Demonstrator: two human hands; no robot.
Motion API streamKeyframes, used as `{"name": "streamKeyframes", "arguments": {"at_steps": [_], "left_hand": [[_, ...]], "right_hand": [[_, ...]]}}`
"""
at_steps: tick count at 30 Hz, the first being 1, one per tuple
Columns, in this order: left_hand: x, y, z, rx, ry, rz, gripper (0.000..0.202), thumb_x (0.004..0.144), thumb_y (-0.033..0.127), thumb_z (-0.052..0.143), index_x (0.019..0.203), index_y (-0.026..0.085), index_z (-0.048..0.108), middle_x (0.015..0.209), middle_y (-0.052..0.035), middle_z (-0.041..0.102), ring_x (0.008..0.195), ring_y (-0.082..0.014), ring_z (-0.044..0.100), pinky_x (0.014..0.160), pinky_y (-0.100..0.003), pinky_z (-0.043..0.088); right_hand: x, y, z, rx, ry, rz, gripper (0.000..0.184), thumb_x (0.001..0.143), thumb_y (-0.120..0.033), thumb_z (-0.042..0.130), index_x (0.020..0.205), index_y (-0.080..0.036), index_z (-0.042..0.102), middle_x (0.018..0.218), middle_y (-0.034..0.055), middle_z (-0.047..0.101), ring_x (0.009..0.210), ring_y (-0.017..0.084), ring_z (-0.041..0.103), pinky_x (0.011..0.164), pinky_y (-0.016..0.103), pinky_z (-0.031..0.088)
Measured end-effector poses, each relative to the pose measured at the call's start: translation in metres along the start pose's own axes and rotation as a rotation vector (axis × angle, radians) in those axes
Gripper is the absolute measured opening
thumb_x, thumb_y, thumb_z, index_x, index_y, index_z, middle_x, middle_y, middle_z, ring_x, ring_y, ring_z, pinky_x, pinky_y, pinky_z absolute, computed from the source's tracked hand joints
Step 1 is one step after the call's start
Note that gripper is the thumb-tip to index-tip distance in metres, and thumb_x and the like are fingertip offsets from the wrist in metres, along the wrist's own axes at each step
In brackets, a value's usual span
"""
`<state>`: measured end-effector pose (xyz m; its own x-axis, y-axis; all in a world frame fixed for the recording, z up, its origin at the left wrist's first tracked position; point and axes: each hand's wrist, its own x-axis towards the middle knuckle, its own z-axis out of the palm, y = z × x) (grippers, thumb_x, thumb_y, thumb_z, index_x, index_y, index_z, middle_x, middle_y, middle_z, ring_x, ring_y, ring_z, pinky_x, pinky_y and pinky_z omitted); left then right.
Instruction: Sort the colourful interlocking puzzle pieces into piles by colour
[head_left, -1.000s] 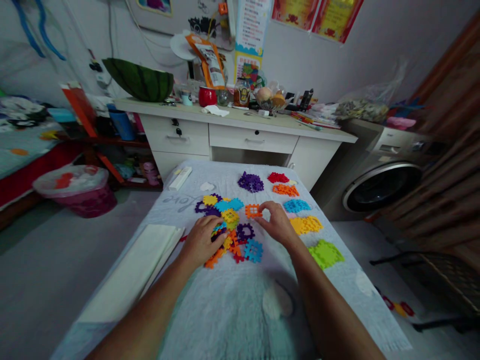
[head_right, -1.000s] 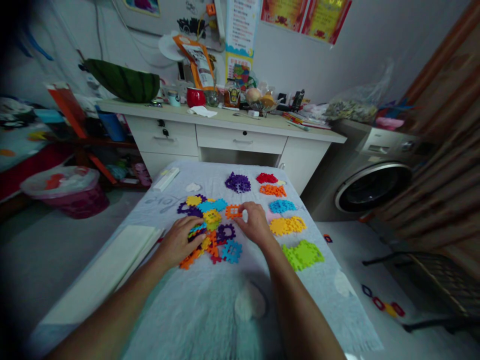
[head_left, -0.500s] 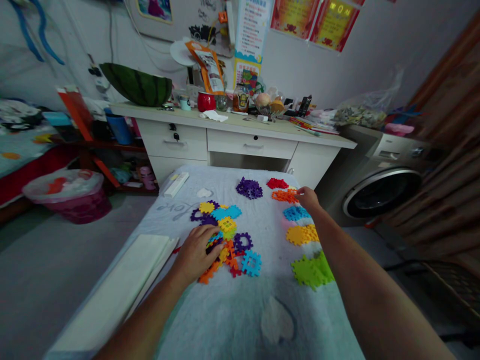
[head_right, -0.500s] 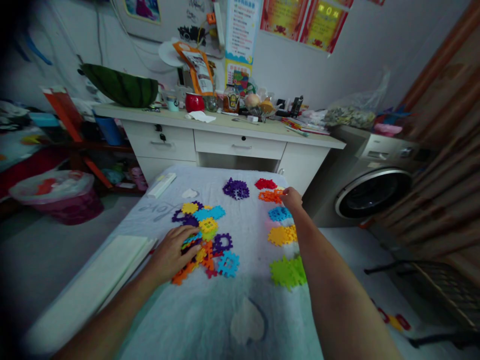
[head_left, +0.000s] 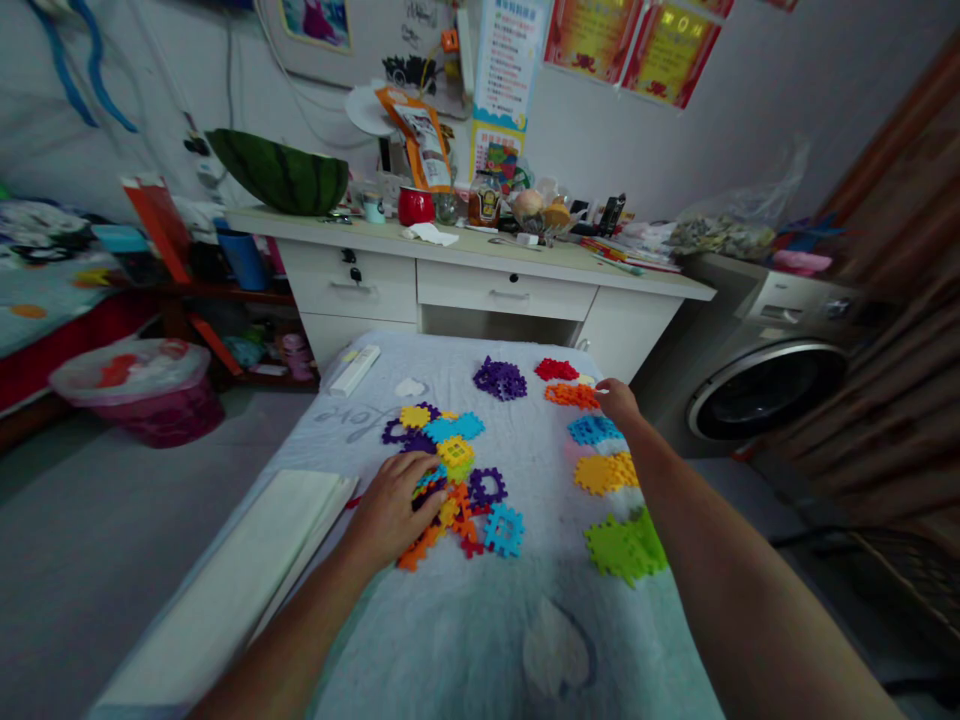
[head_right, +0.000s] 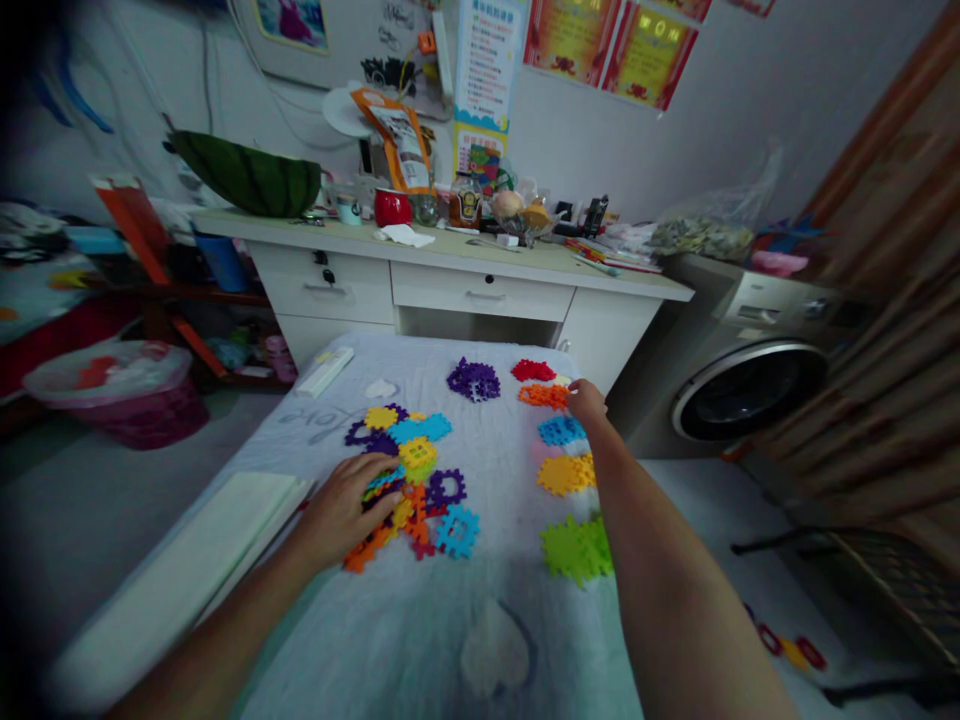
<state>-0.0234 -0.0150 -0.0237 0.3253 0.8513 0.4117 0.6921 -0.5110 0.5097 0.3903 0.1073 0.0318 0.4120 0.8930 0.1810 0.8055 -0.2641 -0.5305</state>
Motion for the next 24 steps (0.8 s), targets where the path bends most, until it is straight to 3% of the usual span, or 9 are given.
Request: {"name": "streamKeyframes", "arguments": {"at_steps": [3, 7, 10, 13, 16, 20, 24], "left_hand": [[0.0, -0.001, 0.0, -0.007, 0.0, 0.005, 0.031, 0.085, 0.035, 0.061, 0.112, 0.021, 0.064, 0.116, -0.0081, 0.065, 0.111, -0.0261, 0.058, 0.098, -0.045, 0.047], [0.001, 0.001, -0.001, -0.032, 0.006, -0.011, 0.033, 0.087, 0.043, 0.059, 0.111, 0.021, 0.065, 0.114, -0.0078, 0.065, 0.109, -0.0261, 0.059, 0.097, -0.045, 0.047], [0.002, 0.004, -0.003, -0.06, 0.002, -0.017, 0.035, 0.089, 0.044, 0.056, 0.112, 0.019, 0.065, 0.116, -0.0085, 0.064, 0.111, -0.0259, 0.058, 0.099, -0.045, 0.046], [0.001, 0.005, -0.004, -0.081, -0.001, -0.032, 0.031, 0.089, 0.035, 0.052, 0.112, 0.018, 0.065, 0.123, -0.0095, 0.061, 0.118, -0.0257, 0.055, 0.105, -0.045, 0.043], [0.001, 0.005, -0.005, -0.106, -0.006, -0.039, 0.034, 0.084, 0.023, 0.049, 0.113, 0.018, 0.064, 0.13, -0.0098, 0.057, 0.124, -0.0255, 0.051, 0.109, -0.044, 0.041], [0.001, 0.005, -0.006, -0.109, -0.016, -0.026, 0.043, 0.075, 0.015, 0.048, 0.114, 0.017, 0.063, 0.133, -0.0099, 0.054, 0.126, -0.0251, 0.05, 0.112, -0.043, 0.039], [0.002, 0.005, -0.005, -0.071, -0.01, -0.027, 0.043, 0.074, 0.014, 0.048, 0.114, 0.017, 0.063, 0.132, -0.0102, 0.054, 0.125, -0.0257, 0.051, 0.111, -0.044, 0.039]], "right_hand": [[-0.009, -0.014, -0.009, 0.01, 0.054, -0.01, 0.019, 0.077, -0.019, 0.063, 0.095, -0.016, 0.069, 0.088, 0.0074, 0.069, 0.079, 0.019, 0.063, 0.071, 0.029, 0.046], [-0.047, -0.05, -0.014, 0.117, 0.039, -0.227, 0.018, 0.08, -0.02, 0.06, 0.096, -0.016, 0.068, 0.097, 0.008, 0.069, 0.091, 0.019, 0.062, 0.082, 0.031, 0.046], [-0.098, -0.077, -0.006, 0.199, -0.165, -0.43, 0.018, 0.081, -0.021, 0.06, 0.097, -0.018, 0.067, 0.098, 0.0063, 0.068, 0.091, 0.018, 0.061, 0.082, 0.031, 0.047], [-0.155, -0.093, 0.008, 0.177, -0.436, -0.557, 0.02, 0.083, -0.023, 0.061, 0.102, -0.018, 0.066, 0.099, 0.0067, 0.068, 0.087, 0.018, 0.062, 0.079, 0.031, 0.047], [-0.195, -0.097, 0.024, 0.098, -0.492, -0.661, 0.03, 0.08, -0.015, 0.06, 0.11, -0.017, 0.065, 0.111, 0.01, 0.067, 0.102, 0.021, 0.06, 0.091, 0.034, 0.044], [-0.207, -0.094, 0.039, 0.04, -0.475, -0.673, 0.05, 0.072, 0.001, 0.049, 0.118, -0.016, 0.061, 0.117, 0.0102, 0.065, 0.109, 0.022, 0.057, 0.099, 0.035, 0.039], [-0.198, -0.087, 0.047, 0.087, -0.475, -0.675, 0.053, 0.071, 0.001, 0.051, 0.119, -0.016, 0.06, 0.118, 0.0097, 0.064, 0.11, 0.021, 0.055, 0.1, 0.035, 0.038]]}}
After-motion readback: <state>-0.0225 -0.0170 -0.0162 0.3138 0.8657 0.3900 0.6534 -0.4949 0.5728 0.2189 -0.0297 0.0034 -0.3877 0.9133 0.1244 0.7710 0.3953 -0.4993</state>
